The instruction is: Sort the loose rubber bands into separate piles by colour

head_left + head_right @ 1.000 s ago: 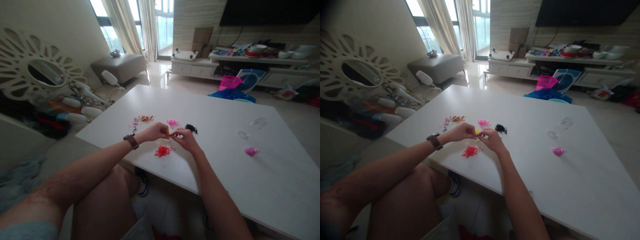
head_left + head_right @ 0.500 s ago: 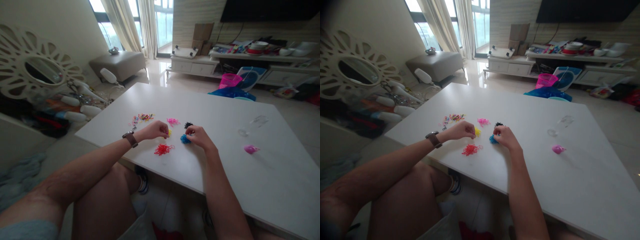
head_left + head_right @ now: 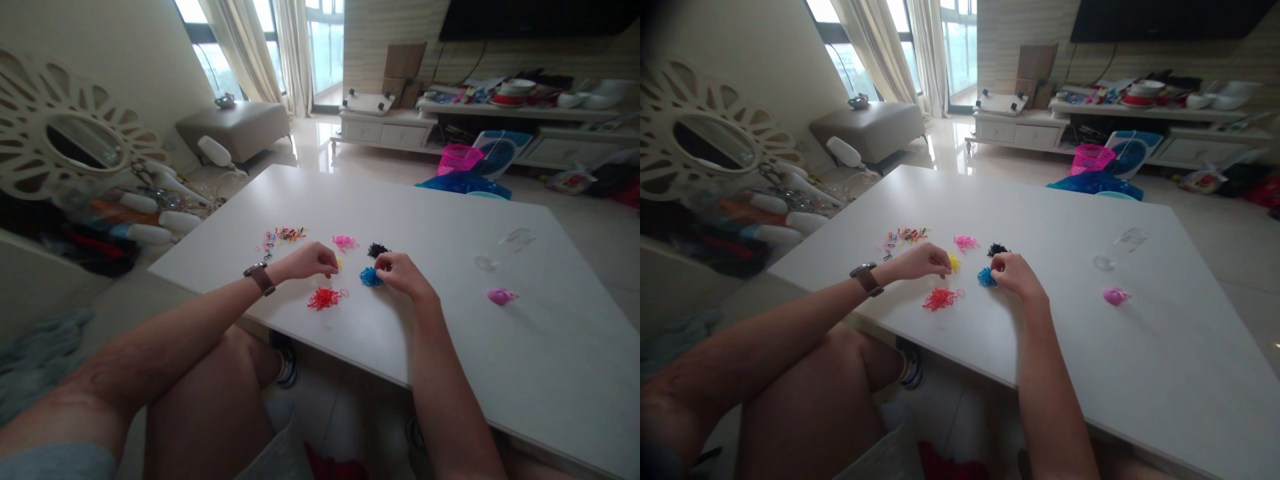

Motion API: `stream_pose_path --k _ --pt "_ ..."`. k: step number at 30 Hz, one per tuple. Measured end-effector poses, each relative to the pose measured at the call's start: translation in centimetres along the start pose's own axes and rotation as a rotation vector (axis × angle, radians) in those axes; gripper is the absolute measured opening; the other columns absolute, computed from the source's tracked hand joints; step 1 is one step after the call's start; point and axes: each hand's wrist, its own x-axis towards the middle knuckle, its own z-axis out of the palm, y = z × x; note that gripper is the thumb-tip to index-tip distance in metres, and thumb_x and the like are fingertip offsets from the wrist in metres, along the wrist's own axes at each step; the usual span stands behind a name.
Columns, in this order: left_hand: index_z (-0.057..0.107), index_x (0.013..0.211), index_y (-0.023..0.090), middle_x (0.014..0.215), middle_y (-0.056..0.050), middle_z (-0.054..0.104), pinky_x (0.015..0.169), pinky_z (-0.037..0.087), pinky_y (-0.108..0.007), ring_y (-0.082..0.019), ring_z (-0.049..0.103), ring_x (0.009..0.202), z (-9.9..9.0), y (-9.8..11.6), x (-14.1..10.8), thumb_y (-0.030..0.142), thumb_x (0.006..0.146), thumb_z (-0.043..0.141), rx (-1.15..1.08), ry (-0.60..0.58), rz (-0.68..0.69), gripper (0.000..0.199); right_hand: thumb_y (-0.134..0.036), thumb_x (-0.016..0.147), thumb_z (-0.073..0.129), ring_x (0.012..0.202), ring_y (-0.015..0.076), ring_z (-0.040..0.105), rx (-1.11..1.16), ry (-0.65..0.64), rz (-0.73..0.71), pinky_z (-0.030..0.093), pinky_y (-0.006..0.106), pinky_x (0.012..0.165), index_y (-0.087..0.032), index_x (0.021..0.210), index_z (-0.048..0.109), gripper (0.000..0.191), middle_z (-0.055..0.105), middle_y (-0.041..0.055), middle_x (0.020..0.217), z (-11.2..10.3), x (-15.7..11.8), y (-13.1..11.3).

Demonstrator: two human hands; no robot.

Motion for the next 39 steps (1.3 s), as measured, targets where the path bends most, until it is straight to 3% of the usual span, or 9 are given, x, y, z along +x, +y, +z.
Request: stream_pose_path --k 16,39 --pt "0.077 0.09 0.012 0.083 -0.009 0.077 0.07 0.057 -0.025 -0.017 0.073 0.073 0.18 -0.94 0.12 0.036 0.087 0.07 -0.049 -0.003 -0.006 0.024 -0.017 0.069 0.057 0.058 0.0122 0.052 0.058 0.118 -0.058 0.036 0.026 0.06 -0.019 0.069 0.066 0.009 0.061 -0.0014 0.062 0.47 0.43 -0.31" --pt "0.077 0.088 0.013 0.08 -0.009 0.077 0.068 0.055 -0.025 -0.017 0.073 0.073 0.17 -0.57 0.06 0.036 0.086 0.071 -0.027 -0.022 -0.026 0.024 -0.016 0.07 0.057 0.059 0.0124 0.053 0.038 0.102 -0.055 0.036 0.025 0.06 -0.019 0.07 0.067 0.011 0.061 -0.0014 0.062 0.87 0.63 -0.44"
